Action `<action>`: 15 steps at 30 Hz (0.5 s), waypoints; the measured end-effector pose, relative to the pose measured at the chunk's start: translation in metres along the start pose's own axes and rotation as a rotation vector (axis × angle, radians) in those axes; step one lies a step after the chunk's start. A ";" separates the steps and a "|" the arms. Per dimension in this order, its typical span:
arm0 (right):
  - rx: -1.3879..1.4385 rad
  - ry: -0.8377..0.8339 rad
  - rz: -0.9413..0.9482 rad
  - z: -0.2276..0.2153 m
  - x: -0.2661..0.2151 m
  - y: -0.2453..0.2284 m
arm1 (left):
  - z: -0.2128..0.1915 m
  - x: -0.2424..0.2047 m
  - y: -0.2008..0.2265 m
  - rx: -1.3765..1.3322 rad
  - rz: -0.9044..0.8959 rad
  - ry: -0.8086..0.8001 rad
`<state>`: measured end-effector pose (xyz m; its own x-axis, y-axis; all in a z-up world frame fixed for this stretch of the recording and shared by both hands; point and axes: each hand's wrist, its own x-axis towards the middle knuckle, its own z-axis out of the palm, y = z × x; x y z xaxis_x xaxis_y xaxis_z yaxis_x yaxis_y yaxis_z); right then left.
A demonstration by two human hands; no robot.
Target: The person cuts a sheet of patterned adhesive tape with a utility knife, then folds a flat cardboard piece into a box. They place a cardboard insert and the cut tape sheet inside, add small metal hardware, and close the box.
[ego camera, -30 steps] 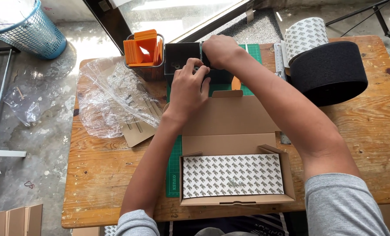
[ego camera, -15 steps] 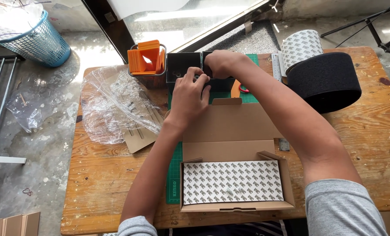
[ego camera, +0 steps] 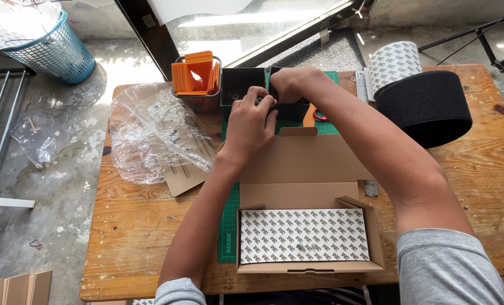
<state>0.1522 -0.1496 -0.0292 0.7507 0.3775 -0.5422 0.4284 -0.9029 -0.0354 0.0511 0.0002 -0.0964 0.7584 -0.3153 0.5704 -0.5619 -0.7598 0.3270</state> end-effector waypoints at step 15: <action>0.074 0.034 -0.014 0.009 0.015 0.013 | -0.001 0.000 0.002 0.005 0.005 -0.005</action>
<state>0.1643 -0.1575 -0.0448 0.7619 0.3962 -0.5124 0.4019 -0.9096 -0.1058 0.0498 -0.0004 -0.0947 0.7572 -0.3217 0.5685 -0.5641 -0.7609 0.3207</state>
